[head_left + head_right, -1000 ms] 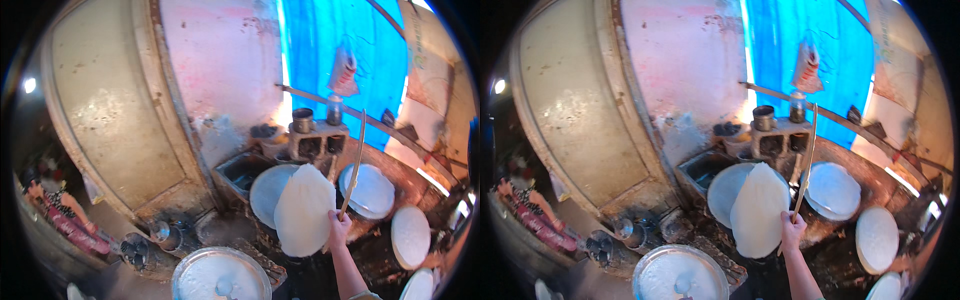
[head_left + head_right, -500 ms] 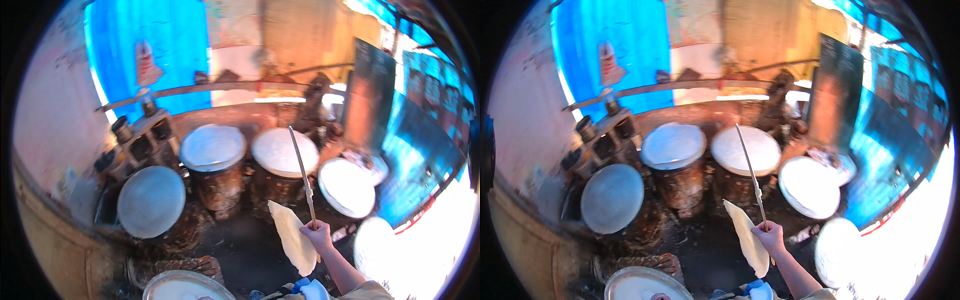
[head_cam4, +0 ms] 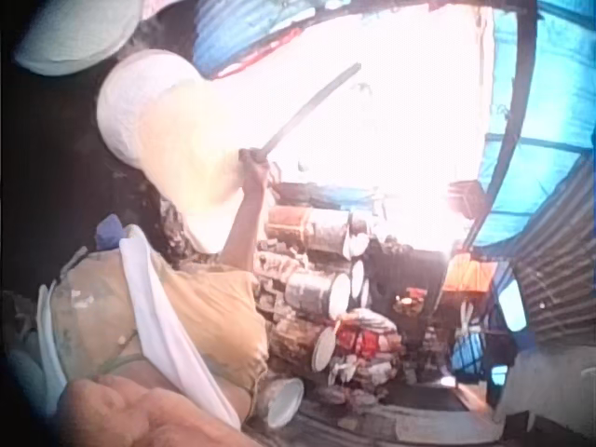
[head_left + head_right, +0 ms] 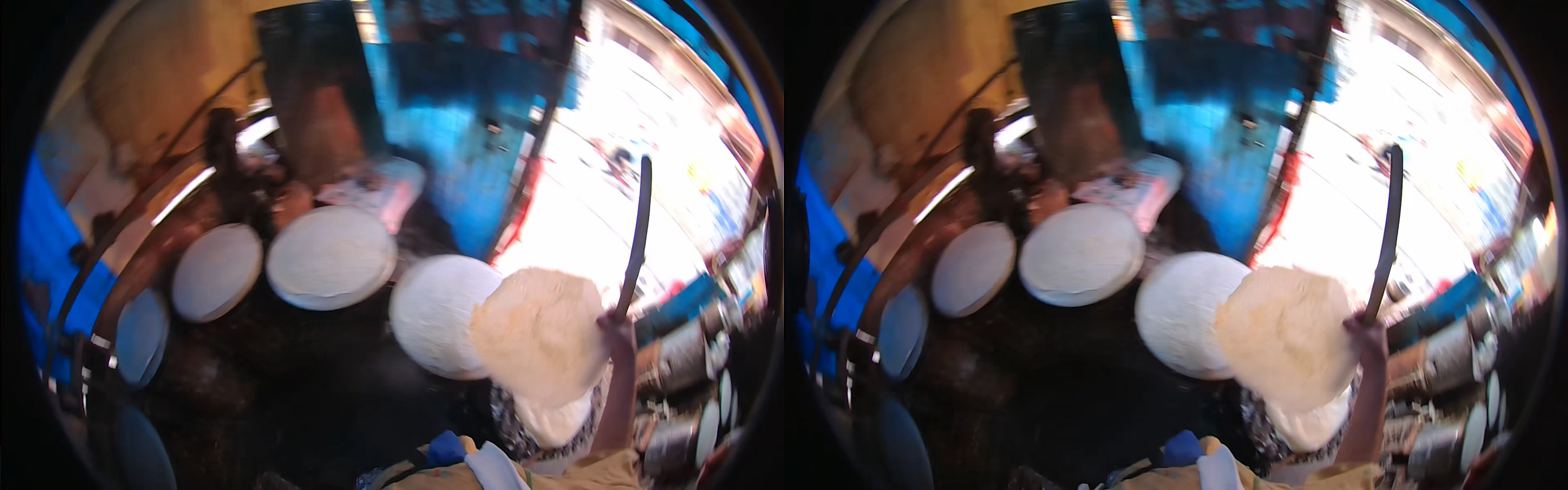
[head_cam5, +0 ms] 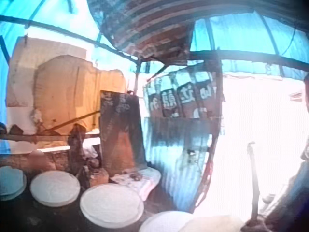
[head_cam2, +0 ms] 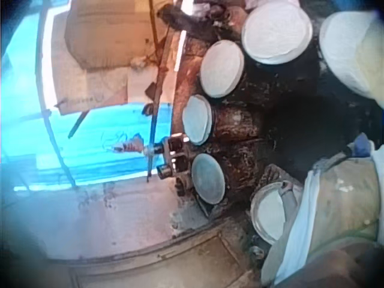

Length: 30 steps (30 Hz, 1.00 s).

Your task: The person pours batter from a ladle onto multiple heated griddles, spreads the batter thin with a stick, and peels the cooked flatbreads off the griddles by hand.

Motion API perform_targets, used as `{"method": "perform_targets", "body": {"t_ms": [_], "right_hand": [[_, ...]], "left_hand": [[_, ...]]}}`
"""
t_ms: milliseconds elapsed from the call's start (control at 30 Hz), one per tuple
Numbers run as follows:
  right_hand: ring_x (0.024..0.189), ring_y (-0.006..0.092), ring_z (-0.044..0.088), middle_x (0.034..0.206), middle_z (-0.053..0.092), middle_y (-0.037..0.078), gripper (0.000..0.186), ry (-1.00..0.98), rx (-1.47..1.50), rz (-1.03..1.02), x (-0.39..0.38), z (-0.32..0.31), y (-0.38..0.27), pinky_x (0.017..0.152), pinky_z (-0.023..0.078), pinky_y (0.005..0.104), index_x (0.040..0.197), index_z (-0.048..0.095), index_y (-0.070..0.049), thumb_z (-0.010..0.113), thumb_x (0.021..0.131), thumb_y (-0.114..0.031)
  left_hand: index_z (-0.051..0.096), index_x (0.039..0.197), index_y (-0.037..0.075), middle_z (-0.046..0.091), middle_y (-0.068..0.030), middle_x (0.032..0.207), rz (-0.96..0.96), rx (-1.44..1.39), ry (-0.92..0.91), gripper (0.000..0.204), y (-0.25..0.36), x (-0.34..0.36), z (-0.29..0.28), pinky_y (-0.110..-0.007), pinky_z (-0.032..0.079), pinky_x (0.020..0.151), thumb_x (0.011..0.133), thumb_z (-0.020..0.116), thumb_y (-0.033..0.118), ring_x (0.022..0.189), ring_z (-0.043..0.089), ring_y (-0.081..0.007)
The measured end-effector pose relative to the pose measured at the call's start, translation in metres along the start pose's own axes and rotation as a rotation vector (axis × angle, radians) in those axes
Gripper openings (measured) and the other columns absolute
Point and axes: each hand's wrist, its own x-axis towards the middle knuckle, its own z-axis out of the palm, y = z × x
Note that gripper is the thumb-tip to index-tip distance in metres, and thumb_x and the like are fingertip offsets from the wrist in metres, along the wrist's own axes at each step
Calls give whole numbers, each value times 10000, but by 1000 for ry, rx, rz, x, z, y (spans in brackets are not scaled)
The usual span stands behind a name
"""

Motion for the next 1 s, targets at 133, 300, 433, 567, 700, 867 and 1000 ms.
{"method": "perform_targets", "body": {"t_ms": [133, 300, 433, 567, 700, 867, 1000], "right_hand": [[523, 53, 494, 602, 559, -28, 128, -74, -172, -19, 31, -57, -23, 476, 391, 203, 663, 613, -58, 700, 610, 18], [644, 287, 587, 689, 588, 114, 130, 153, -1047, -186, -24, -33, 100, 592, 473, 395, 635, 608, -73, 655, 694, -178], [691, 341, 561, 726, 570, 145, 208, 303, -926, 62, -101, 44, 221, 619, 455, 434, 644, 550, -59, 601, 743, -235], [730, 291, 565, 755, 568, 142, 247, 274, -592, 208, -158, 79, 285, 662, 446, 403, 843, 588, -38, 633, 742, -258], [970, 273, 536, 1051, 545, 191, 339, -27, -940, -193, -162, 92, 334, 824, 415, 367, 1132, 491, -3, 504, 866, -212], [602, 65, 459, 649, 514, -3, 216, -51, -68, -10, -142, 184, 174, 551, 393, 203, 1026, 579, 7, 545, 865, -133], [603, 129, 528, 724, 596, 40, 326, -648, -289, 134, -111, 273, 167, 511, 437, 264, 1024, 577, -104, 608, 812, -350]], "left_hand": [[464, 634, 118, 463, -14, 549, -5, 121, -24, 129, -32, -24, 25, -330, 442, 538, 750, 500, 77, 518, 472, -153], [458, 664, 113, 458, -19, 549, -109, 302, -76, 110, -68, -24, 84, -328, 427, 508, 755, 505, 74, 498, 466, -155], [454, 688, 108, 454, -24, 549, -88, 308, -80, 98, -67, -34, 87, -325, 415, 485, 760, 509, 71, 482, 462, -156], [449, 713, 104, 449, -28, 548, -46, 281, -78, 89, -60, -52, 76, -323, 403, 461, 764, 513, 69, 466, 458, -157], [445, 737, 100, 445, -32, 548, 42, 97, -90, 85, -30, -88, 29, -321, 392, 437, 769, 516, 66, 450, 453, -159], [439, 767, 94, 440, -38, 548, 171, -71, -99, 88, -6, -118, -8, -318, 377, 408, 775, 521, 63, 430, 448, -160], [435, 792, 90, 436, -42, 548, 336, -174, 56, 96, -2, -125, -62, -316, 365, 384, 779, 525, 61, 414, 443, -162]]}}
